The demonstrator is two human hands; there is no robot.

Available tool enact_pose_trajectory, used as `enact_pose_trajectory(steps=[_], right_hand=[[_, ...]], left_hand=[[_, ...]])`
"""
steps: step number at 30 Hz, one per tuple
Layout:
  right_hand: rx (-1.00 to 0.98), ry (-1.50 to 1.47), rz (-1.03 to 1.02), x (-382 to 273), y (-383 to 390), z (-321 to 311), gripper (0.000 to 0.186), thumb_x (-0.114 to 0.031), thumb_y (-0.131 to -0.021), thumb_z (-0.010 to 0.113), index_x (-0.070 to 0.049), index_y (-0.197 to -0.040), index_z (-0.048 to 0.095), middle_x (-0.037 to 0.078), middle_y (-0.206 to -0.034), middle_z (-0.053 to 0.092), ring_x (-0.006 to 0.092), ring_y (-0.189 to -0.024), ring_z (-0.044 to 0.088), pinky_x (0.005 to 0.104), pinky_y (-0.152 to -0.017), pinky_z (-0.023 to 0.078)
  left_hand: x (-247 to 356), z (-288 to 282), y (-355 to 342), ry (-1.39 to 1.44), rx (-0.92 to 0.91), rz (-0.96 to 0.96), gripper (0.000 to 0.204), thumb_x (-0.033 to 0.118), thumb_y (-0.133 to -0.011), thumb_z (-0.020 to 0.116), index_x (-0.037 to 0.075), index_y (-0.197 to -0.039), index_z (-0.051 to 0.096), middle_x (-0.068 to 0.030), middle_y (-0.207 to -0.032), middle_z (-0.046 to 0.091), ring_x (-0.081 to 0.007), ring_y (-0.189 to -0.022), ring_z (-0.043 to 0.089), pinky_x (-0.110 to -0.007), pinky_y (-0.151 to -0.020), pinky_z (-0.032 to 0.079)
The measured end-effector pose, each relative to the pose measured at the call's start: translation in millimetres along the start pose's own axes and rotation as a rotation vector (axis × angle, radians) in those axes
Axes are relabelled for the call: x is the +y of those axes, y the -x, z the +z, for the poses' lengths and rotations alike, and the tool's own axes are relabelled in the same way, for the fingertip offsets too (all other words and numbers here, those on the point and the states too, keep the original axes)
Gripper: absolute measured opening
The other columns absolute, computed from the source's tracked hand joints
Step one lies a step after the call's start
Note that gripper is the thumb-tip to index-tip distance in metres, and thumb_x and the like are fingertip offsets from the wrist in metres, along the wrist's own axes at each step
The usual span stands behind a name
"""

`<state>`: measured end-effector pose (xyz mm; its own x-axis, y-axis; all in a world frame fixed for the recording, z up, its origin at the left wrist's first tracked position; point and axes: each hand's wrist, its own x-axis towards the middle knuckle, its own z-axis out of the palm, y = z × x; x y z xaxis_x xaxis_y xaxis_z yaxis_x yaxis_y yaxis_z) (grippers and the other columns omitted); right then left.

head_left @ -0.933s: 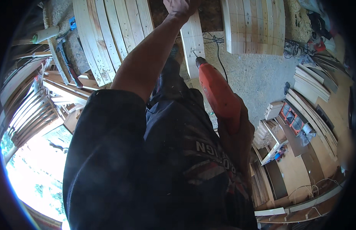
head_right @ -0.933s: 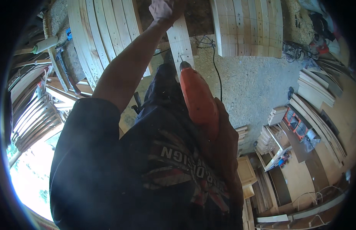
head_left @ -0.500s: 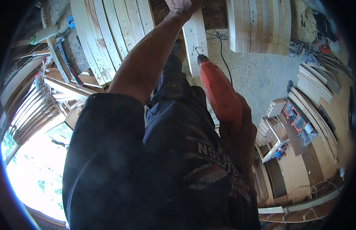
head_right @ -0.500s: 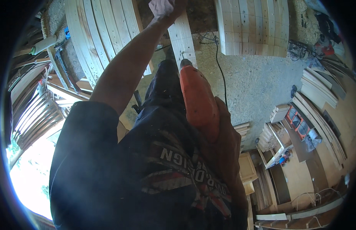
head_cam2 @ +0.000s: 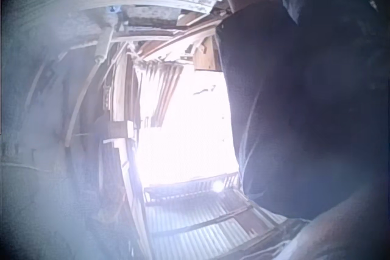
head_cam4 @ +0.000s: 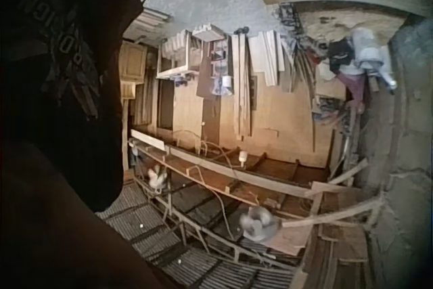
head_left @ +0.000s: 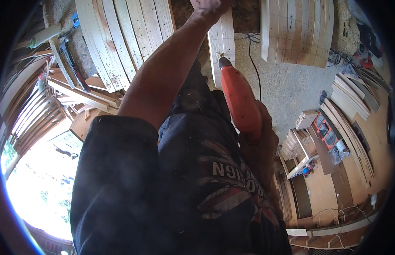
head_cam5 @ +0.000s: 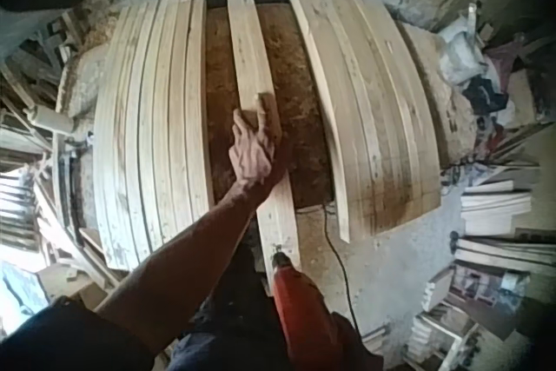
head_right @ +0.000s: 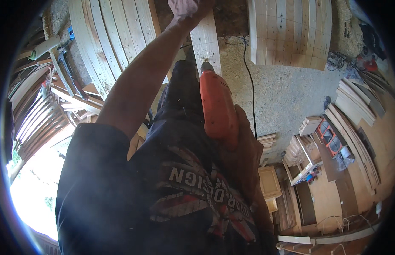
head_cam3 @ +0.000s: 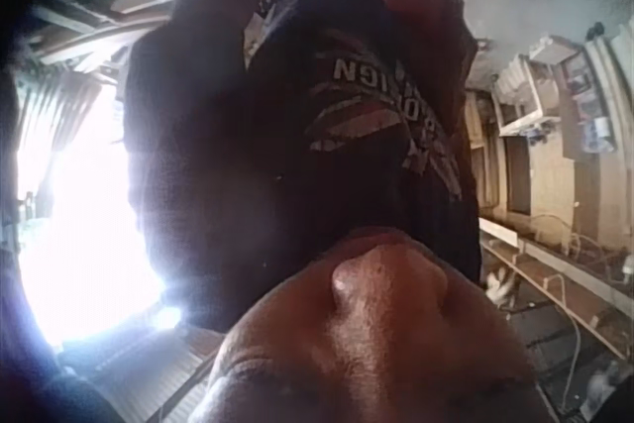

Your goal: Sand and drill holes into wooden slats in a workshop.

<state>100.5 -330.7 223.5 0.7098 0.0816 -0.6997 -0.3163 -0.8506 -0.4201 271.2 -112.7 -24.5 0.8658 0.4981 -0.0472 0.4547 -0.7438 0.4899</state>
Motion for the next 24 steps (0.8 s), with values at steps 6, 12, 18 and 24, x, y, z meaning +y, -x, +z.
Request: enact_pose_trajectory(steps=[6, 12, 18, 24], right_hand=[[0.047, 0.042, -0.091, 10, -19, 12, 0.065, -0.008, -0.087, 0.070, -0.015, -0.147, 0.049, 0.024, -0.117, 0.072, 0.0445, -0.113, 0.070, 0.0475, -0.092, 0.056], [0.000, -0.022, -0.079, 7, -16, 9, 0.068, -0.020, -0.087, 0.073, -0.013, -0.150, 0.046, 0.025, -0.121, 0.070, 0.0462, -0.114, 0.068, 0.0496, -0.095, 0.055], [-0.030, -0.041, -0.064, 2, -6, 9, 0.065, -0.016, -0.089, 0.071, -0.010, -0.150, 0.046, 0.026, -0.128, 0.067, 0.0437, -0.119, 0.067, 0.0472, -0.097, 0.055], [-0.044, -0.073, -0.050, 25, 6, 9, 0.068, -0.018, -0.089, 0.073, -0.010, -0.150, 0.045, 0.025, -0.126, 0.068, 0.0421, -0.117, 0.068, 0.0468, -0.095, 0.056]], left_hand=[[-1, 3, -1, 0.014, 0.013, 0.013, 0.096, 0.041, -0.090, 0.068, 0.013, -0.166, 0.015, -0.0390, -0.152, 0.031, -0.0533, -0.127, 0.050, -0.054, -0.088, 0.058], [-5, 11, -3, 0.020, 0.042, 0.056, 0.097, 0.042, -0.089, 0.066, 0.013, -0.166, 0.014, -0.0415, -0.152, 0.030, -0.0559, -0.126, 0.050, -0.056, -0.088, 0.057], [-4, 9, -8, -0.024, 0.054, 0.062, 0.094, 0.046, -0.092, 0.061, 0.013, -0.166, 0.013, -0.0453, -0.150, 0.030, -0.0577, -0.123, 0.052, -0.057, -0.089, 0.056], [-6, 9, -7, -0.003, 0.006, 0.063, 0.095, 0.048, -0.093, 0.061, 0.013, -0.166, 0.012, -0.0492, -0.149, 0.028, -0.0594, -0.122, 0.053, -0.058, -0.088, 0.056]])
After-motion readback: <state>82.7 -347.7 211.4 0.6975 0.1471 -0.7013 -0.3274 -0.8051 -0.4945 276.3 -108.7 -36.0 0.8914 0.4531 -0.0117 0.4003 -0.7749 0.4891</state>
